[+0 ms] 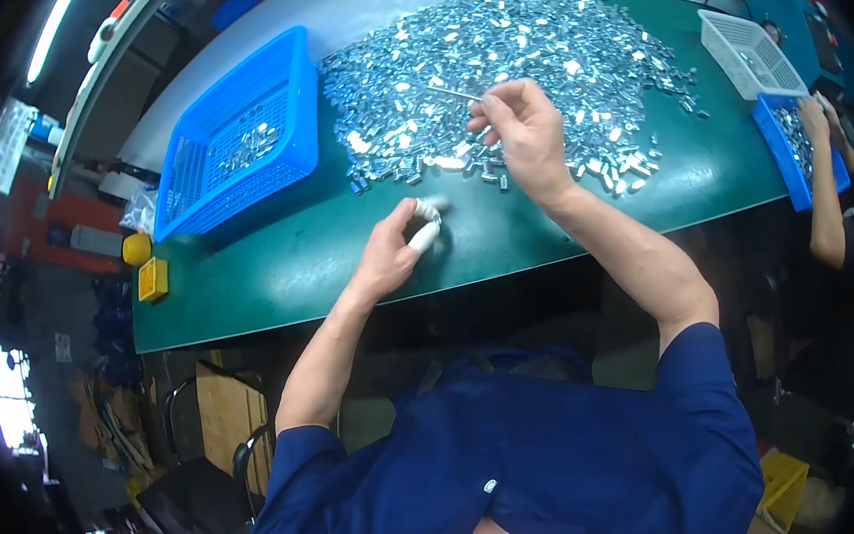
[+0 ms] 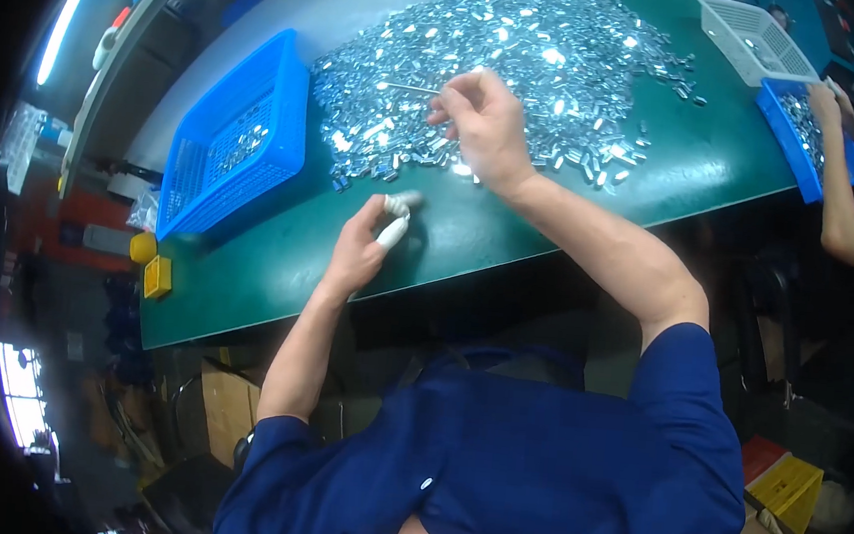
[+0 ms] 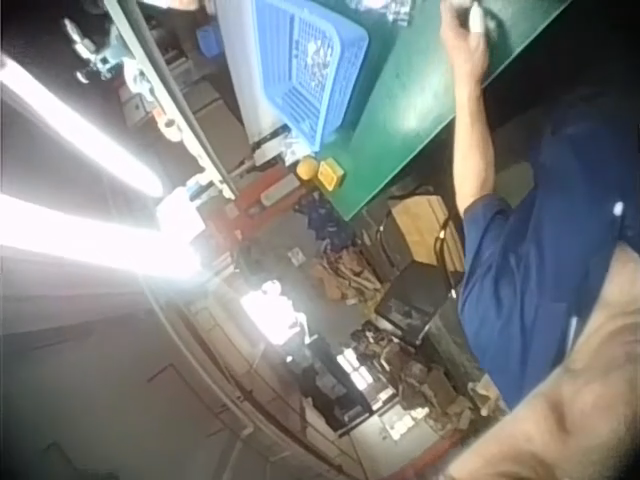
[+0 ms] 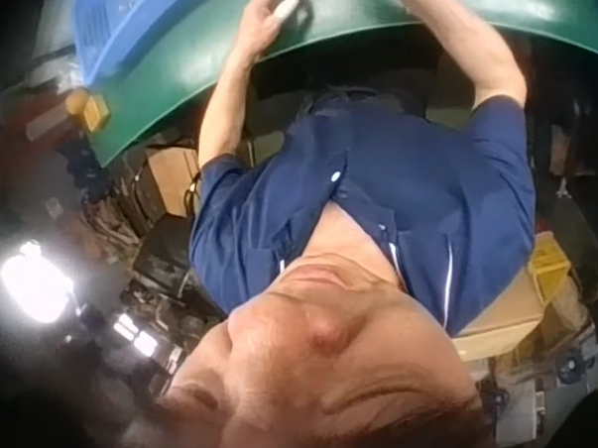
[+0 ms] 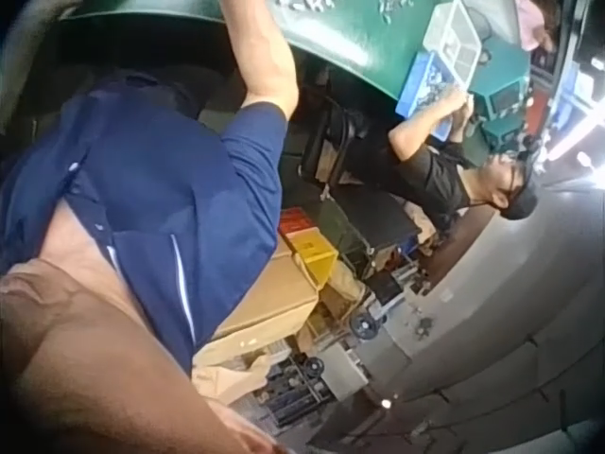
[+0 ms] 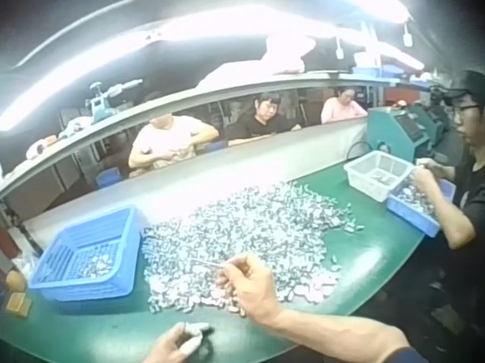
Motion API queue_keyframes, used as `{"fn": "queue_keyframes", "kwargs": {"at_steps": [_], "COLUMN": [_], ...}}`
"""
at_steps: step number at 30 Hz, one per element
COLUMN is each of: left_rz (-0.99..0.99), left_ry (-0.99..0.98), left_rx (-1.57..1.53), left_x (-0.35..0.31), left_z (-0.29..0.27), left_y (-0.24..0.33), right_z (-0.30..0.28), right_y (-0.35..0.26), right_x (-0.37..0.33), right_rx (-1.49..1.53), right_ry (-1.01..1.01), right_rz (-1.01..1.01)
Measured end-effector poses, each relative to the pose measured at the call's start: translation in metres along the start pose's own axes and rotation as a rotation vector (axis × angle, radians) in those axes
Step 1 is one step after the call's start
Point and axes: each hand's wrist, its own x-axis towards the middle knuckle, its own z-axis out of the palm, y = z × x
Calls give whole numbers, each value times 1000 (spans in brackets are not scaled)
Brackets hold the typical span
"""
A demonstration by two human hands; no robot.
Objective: Manually picking up small metallic parts from a pile and inserting them into small tubes before placing them into a collection basket.
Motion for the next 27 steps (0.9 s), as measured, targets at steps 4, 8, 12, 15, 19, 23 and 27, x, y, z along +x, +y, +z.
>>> {"fn": "queue_keyframes", "kwargs": {"at_steps": [4,8,12,15,19,23,27], "left_rz": [106,16,-42,14,60,106,111], "left_ry": [-126,112,67,169,226,240,211], "left_rx": [-734,-296,-388,-377,-371,-390,-288], "left_x": [-20,-21,-32,-30,-38,-45,-46], "left_z": [0,6,15,15,14,17,17], "left_y": [38,5,2,5,8,6,6], "right_z": [-41,-51,-45,-31,-15,-9,-10], "right_y": [-15,-21,-19,-19,-18,-20,-21], "right_x": [-20,-32,-53,-70,-85,-91,-94], "right_rx": [2,-1,-2,-56,-102,-125,-231], "right_ry": [103,107,-28,-255,-361,-426,-434], "right_rz": [29,22,103,151,141,136,118]}}
